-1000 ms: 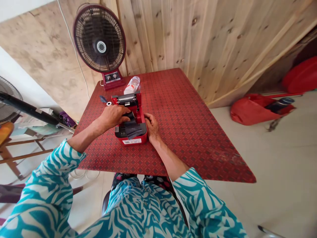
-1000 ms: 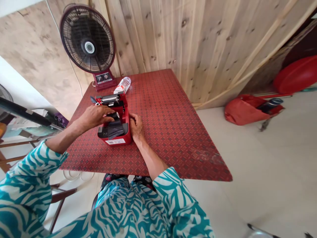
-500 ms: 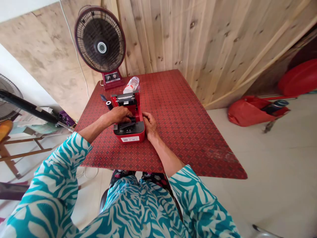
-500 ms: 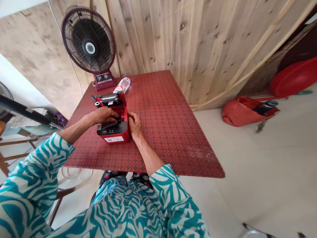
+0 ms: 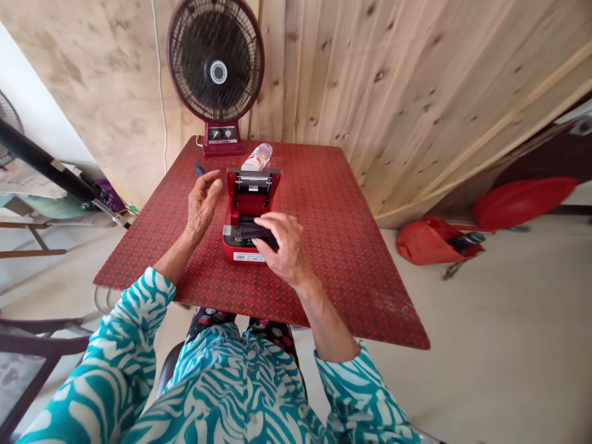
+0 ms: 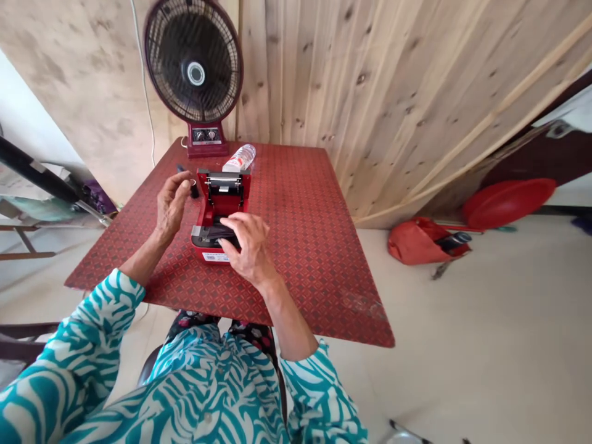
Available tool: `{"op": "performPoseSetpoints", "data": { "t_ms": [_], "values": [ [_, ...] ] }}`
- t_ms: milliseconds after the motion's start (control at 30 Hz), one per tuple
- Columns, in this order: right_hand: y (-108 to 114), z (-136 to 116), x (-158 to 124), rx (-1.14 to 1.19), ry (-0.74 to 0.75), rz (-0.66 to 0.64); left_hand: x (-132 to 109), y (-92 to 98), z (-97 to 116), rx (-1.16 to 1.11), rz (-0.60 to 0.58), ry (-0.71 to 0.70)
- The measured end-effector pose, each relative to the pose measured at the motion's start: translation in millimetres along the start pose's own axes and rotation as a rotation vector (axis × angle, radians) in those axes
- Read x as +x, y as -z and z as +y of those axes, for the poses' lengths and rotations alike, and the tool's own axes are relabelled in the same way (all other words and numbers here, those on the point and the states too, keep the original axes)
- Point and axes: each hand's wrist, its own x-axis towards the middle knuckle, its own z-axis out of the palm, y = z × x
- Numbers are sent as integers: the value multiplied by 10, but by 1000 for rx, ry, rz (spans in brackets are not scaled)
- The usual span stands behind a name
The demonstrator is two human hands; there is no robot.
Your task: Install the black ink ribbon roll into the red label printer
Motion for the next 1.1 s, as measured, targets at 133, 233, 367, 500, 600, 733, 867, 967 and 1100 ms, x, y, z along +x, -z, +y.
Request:
{"op": "performPoseSetpoints", "data": {
  "t_ms": [133, 233, 367, 500, 600, 733, 867, 967, 1100],
  "values": [
    [-74, -59, -1, -213, 137, 92, -22, -181, -39, -76, -65, -19],
    [-91, -78, -45, -359, 243, 162, -52, -225, -135, -180, -118, -59],
    [-81, -156, -115, -463, 366, 235, -46, -192, -260, -306, -216, -87],
    [-79, -244, -209, -491, 399, 253, -33, -156, -297, -375, -296, -101],
    [-95, -284, -295, -520, 372, 270, -39, -149, -300, -384, -304, -115],
    [-141, -304, -379, -558, 363, 292, -57, -136, -291, -354, -301, -129],
    [-182, -299, -412, -574, 363, 308, -86, -112, -250, -345, -303, -129],
    [-196, -285, -418, -572, 369, 311, -107, -96, -210, -331, -283, -111],
    [-210, -261, -424, -564, 388, 314, -134, -83, -146, -297, -236, -113]
  ]
}}
